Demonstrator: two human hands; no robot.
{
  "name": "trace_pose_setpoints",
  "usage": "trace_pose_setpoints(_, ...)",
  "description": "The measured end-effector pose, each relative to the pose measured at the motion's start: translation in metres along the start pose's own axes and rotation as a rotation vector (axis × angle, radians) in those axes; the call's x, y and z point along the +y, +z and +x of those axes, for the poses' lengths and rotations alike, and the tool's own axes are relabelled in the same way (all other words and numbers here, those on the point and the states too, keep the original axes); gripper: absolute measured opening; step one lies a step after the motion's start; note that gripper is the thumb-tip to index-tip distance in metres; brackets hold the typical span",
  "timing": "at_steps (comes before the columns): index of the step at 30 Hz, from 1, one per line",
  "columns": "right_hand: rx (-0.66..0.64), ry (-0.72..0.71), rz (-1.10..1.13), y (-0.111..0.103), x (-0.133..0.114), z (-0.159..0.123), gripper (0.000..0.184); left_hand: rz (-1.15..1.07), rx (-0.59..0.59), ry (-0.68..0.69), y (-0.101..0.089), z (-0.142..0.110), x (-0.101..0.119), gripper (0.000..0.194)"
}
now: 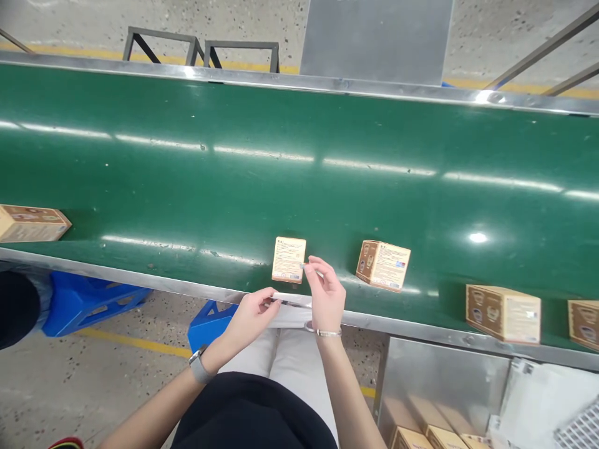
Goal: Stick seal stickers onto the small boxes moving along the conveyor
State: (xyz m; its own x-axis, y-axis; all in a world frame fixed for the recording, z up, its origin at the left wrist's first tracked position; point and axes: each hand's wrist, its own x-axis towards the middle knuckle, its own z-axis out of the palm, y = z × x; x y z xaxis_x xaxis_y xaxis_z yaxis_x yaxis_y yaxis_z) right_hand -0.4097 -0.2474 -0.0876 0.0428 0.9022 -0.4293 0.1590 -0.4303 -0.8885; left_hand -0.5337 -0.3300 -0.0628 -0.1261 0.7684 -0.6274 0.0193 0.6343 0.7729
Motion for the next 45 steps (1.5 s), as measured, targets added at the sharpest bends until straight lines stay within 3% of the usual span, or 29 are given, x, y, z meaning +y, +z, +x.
trace_pose_setpoints(2, 0.114, 0.100, 0.095, 0.011, 0.013, 0.007, 0.028, 0.176, 0.037, 0.145, -0.003, -0.002, -0.004, 0.012)
trace_pose_setpoints(4, 0.141, 0.113, 0.107, 0.020, 0.022, 0.009, 0.031, 0.404, 0.026, 0.331, -0.005, -0.001, -0.009, 0.014)
trace_pose_setpoints(8, 0.213, 0.105, 0.123, 0.030, 0.027, 0.007, 0.031, 0.689, -0.128, 0.504, -0.011, 0.006, -0.022, 0.018)
trace_pose_setpoints(24, 0.409, -0.075, -0.024, 0.024, 0.037, 0.011, 0.031, 0.859, -0.218, 0.537, 0.006, 0.015, -0.022, 0.021)
trace_pose_setpoints(28, 0.451, -0.065, -0.050, 0.020, 0.042, 0.013, 0.029, 0.867, -0.249, 0.517, 0.011, 0.019, -0.022, 0.019)
trace_pose_setpoints(31, 0.463, -0.008, -0.019, 0.016, 0.050, 0.020, 0.037, 0.862, -0.285, 0.493, 0.013, 0.023, -0.022, 0.019)
trace_pose_setpoints(34, 0.417, 0.077, 0.037, 0.011, 0.059, 0.036, 0.050, 0.811, -0.325, 0.443, 0.015, 0.029, -0.023, 0.020)
trace_pose_setpoints(40, 0.137, 0.142, 0.038, -0.007, 0.051, 0.063, 0.033, 0.584, -0.315, 0.331, 0.009, 0.043, -0.017, 0.025)
trace_pose_setpoints(42, 0.030, 0.096, 0.000, -0.020, 0.039, 0.049, 0.037, 0.561, -0.315, 0.336, 0.003, 0.045, -0.008, 0.022)
trace_pose_setpoints(45, -0.166, -0.005, -0.107, -0.041, 0.020, 0.004, 0.045, 0.508, -0.334, 0.333, -0.006, 0.045, 0.011, 0.020)
